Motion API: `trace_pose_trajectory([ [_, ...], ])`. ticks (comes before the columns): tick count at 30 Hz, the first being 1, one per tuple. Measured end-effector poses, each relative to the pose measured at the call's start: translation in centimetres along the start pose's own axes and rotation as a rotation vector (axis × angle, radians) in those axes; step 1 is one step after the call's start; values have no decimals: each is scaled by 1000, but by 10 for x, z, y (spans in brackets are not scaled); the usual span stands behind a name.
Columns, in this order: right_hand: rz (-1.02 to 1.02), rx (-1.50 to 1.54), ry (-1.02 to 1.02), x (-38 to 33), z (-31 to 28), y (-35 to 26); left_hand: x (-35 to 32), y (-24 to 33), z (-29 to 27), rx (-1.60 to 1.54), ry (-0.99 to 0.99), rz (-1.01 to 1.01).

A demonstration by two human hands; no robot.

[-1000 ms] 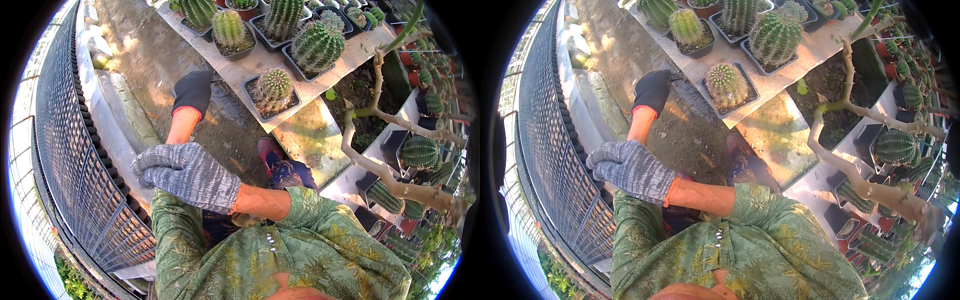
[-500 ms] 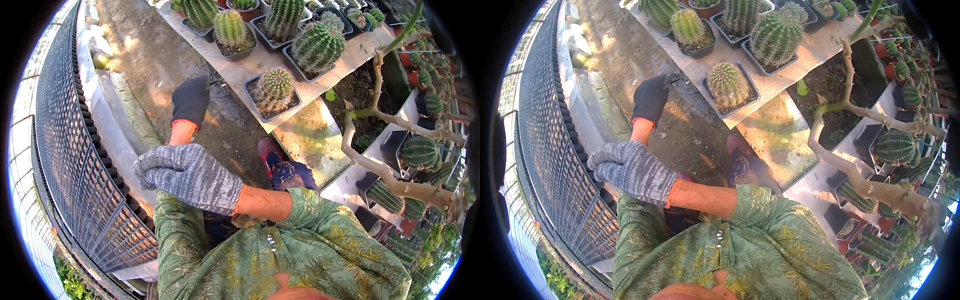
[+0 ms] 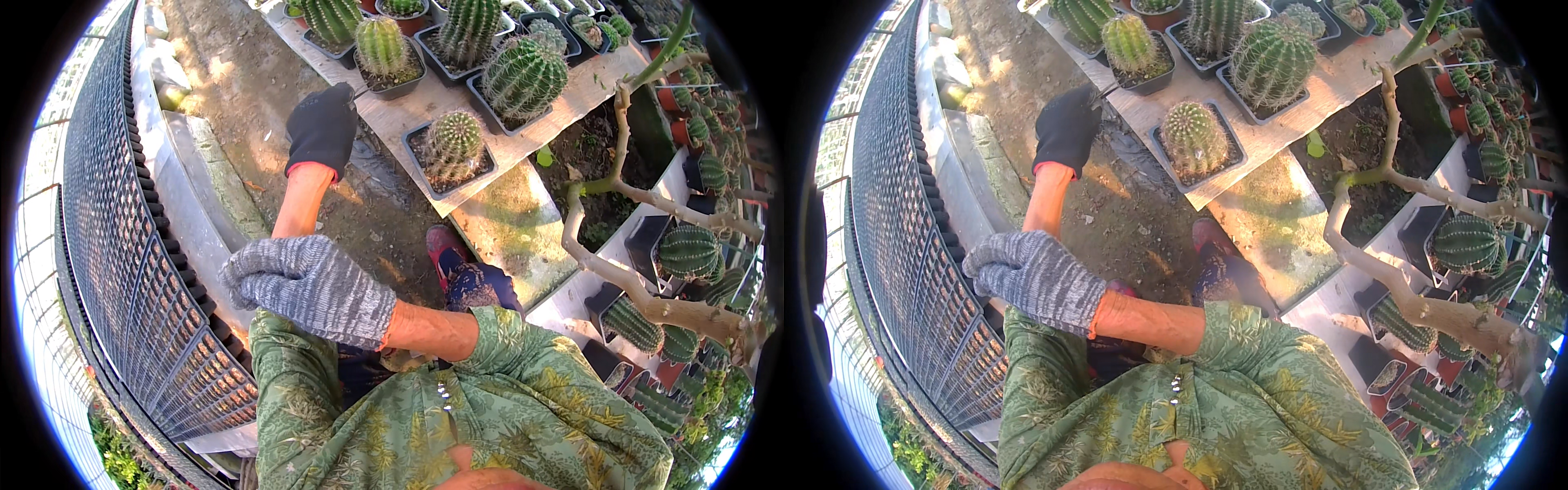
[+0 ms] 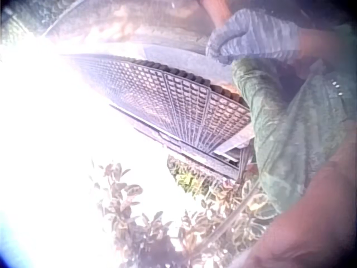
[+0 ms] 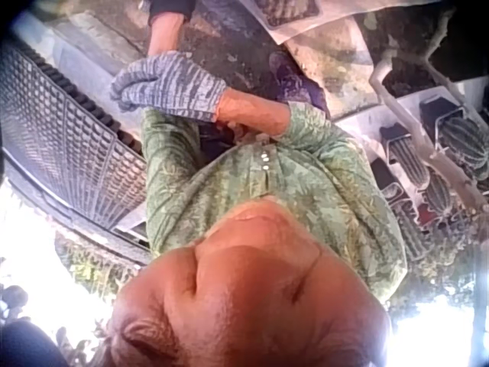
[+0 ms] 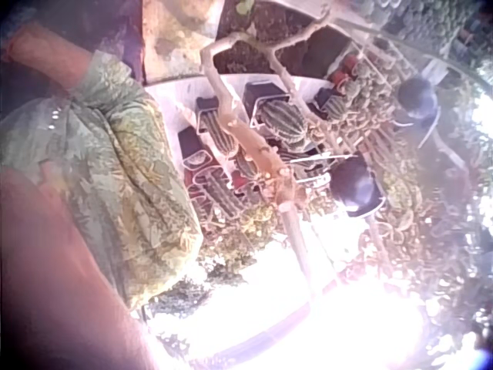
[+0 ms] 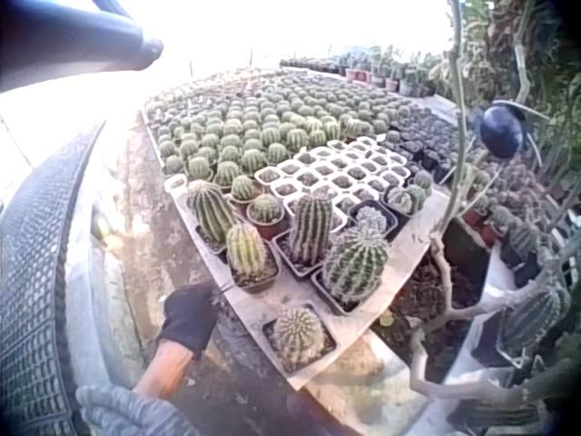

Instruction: The person uses shears to trim small cacti in pots on a wooden shelf. They repeatedly pick up and set down the shears while working on individual cacti one at a time.

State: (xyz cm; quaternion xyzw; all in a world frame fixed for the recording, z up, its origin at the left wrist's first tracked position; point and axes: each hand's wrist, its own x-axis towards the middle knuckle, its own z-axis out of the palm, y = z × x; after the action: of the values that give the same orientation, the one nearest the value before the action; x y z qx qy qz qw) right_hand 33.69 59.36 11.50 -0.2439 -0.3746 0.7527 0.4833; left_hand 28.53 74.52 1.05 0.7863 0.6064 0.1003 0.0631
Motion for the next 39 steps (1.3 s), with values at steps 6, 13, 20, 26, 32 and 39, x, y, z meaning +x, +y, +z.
trace_pose_trajectory([
  [6, 58, 63, 11, -2, -1, -2, 0, 7, 10, -75, 116, 68],
  [13, 1, 106, 18, -1, -3, -2, -4, -1, 1, -83, -44, -39],
  [20, 71, 47, -41, -2, -6, -2, 5, 4, 22, -238, 24, -4],
  [26, 62, 27, -62, -2, -8, -3, 9, 0, 25, -302, -37, -31],
  [32, 54, 30, -64, -2, -9, -2, 6, 4, 35, -322, 103, -8],
  [39, 22, 9, -63, 0, -7, 5, 6, 16, 37, -207, 159, 119],
])
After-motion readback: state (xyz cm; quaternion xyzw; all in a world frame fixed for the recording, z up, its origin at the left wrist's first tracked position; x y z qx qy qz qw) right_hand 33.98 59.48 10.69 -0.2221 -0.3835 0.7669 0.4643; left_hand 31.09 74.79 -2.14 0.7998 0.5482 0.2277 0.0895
